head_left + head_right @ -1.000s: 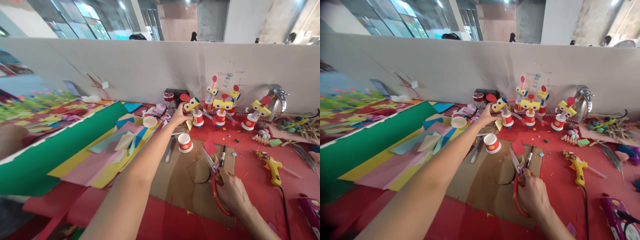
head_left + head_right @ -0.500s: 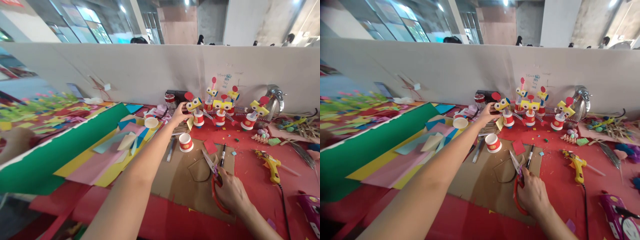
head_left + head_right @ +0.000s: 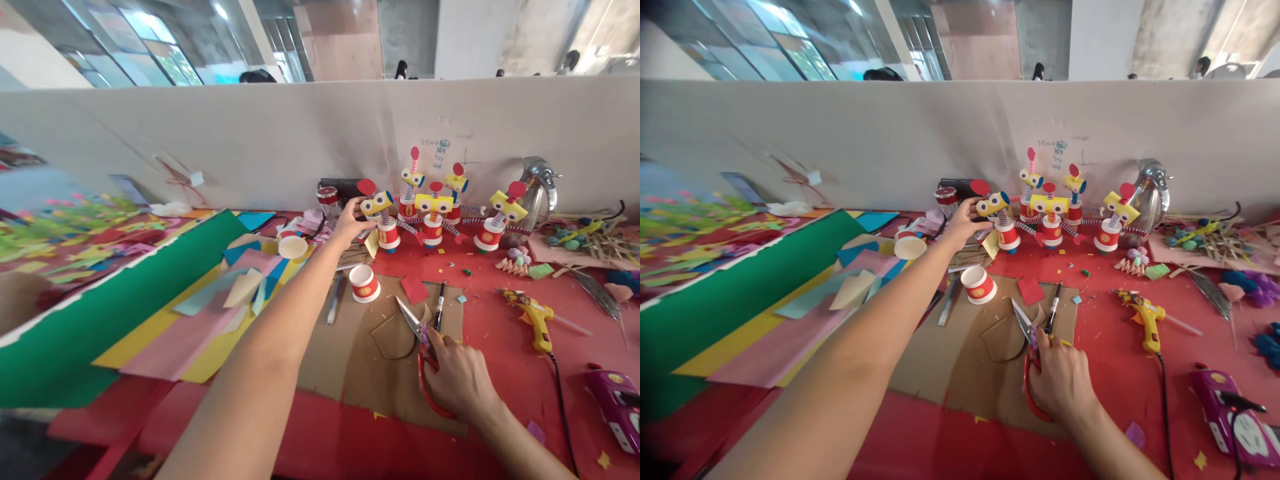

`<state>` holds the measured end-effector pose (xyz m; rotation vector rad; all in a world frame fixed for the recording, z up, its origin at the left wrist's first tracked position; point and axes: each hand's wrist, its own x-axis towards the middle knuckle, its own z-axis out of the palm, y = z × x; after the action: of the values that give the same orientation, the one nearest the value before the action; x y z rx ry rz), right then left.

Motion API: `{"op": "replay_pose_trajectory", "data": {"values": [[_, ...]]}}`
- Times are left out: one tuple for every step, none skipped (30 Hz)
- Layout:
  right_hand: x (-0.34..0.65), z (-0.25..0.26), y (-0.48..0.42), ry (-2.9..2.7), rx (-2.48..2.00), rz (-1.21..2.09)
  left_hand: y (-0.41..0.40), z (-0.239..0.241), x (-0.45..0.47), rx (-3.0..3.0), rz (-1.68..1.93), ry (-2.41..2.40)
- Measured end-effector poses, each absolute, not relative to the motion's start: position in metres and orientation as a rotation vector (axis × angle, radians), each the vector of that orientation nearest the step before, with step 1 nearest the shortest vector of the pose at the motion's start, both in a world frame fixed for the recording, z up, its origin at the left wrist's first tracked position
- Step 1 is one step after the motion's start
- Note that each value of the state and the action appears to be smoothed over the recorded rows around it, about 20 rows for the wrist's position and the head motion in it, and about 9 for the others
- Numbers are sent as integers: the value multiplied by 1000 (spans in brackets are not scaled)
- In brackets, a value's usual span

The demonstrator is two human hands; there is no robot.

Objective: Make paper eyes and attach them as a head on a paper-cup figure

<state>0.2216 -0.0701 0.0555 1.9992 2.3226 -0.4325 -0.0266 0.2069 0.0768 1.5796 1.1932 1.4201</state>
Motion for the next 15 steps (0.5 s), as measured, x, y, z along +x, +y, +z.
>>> {"op": "replay_pose_trajectory", "data": {"values": [[222,56,-70,2327,1982,-405,207,76,-27,1571,1422,1198],[222,57,-71,2332,1964,-385,208,76,-27,1560,1423,1201],[222,58,-71,2336,1949,-371,209,76,-27,1548,1425,1202],[222,59,-72,2340,1939,-361,210,75,-26,1535,1428,1200],[222,60,-72,2343,1935,-352,210,75,-25,1522,1433,1196],[222,60,-72,2348,1933,-345,211,75,-24,1512,1441,1192],[222,61,-72,2353,1932,-341,211,76,-24,1504,1450,1188],[222,61,-72,2361,1931,-343,211,76,-23,1497,1460,1181],[222,61,-72,2370,1929,-347,210,77,-22,1492,1466,1171],[223,62,-72,2379,1926,-353,209,78,-22,1491,1469,1159],[223,62,-71,2387,1921,-360,209,79,-21,1493,1469,1147],[224,63,-71,2393,1917,-368,208,81,-21,1497,1467,1140],[224,63,-70,2396,1917,-373,208,82,-21,1505,1463,1142],[225,64,-69,2396,1918,-377,208,84,-21,1517,1455,1154],[225,64,-69,2393,1923,-380,208,86,-21,1534,1443,1173]]}}
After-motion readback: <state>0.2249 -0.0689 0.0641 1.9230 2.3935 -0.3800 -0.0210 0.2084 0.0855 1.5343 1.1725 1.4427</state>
